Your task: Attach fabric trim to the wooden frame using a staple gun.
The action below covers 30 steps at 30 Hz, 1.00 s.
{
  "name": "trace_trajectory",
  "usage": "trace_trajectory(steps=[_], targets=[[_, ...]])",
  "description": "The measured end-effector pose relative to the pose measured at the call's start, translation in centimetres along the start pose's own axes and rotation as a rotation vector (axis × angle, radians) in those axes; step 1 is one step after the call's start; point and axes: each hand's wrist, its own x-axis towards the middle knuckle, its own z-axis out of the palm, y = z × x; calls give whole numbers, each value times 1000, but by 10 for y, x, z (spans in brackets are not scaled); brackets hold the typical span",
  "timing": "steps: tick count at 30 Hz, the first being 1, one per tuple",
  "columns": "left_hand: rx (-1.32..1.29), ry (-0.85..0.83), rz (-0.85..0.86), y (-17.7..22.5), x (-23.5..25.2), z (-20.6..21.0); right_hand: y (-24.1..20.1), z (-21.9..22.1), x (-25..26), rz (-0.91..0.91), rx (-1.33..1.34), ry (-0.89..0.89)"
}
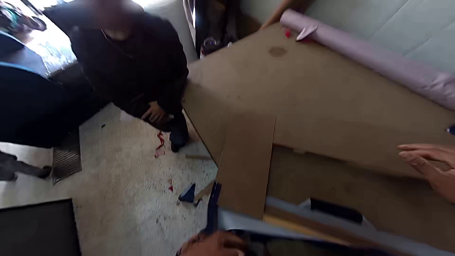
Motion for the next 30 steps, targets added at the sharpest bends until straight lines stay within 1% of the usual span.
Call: trace_trajectory(steps=[1,2,3,4,5,6,7,8,9,10,11,13,14,15,17,18,19,20,22,24,27,30], targets=[[185,-42,58,-9,-16,-18,-26,13,-35,-105,145,29],[312,-29,95,-17,-42,-41,-48,37,-76,-173,331,25],[382,45,116,-24,-70,-65,-72,66,-122,-200,542,-41],[427,177,157,-32,-90,-87,-101,96,-169,-167,732,-138],[501,361,227,-42,-98,-104,-133,126,-215,-96,880,-260],[613,561,319,-47,-97,-118,-163,158,-251,-3,971,-386],[757,719,414,-41,-92,-129,-190,198,-276,103,1044,-481],[915,754,467,-26,-90,-136,-216,237,-291,226,1110,-548],[1101,667,505,-12,-85,-140,-245,267,-302,373,1169,-585],[1263,507,543,-4,-74,-137,-265,285,-313,519,1201,-629],[1366,331,592,5,-53,-133,-273,294,-313,632,1228,-691],[1503,66,708,27,-6,-136,-279,313,-298,761,1317,-716],[1529,-34,770,35,6,-142,-289,326,-293,802,1370,-679],[1536,-122,840,45,16,-151,-302,339,-283,815,1405,-587],[1481,-302,938,69,35,-160,-326,362,-262,810,1417,-250],[1419,-369,962,74,42,-159,-336,374,-258,822,1391,-100],[1360,-407,973,74,47,-159,-346,385,-260,839,1380,6],[1305,-426,987,70,50,-162,-361,394,-267,859,1394,67],[1218,-427,1045,63,60,-169,-389,403,-280,864,1450,136],[1167,-395,1115,51,68,-174,-410,401,-288,861,1451,168],[1279,-394,1199,47,78,-175,-427,394,-285,911,1395,191],[1389,-486,1247,63,88,-168,-429,383,-279,944,1356,182]])
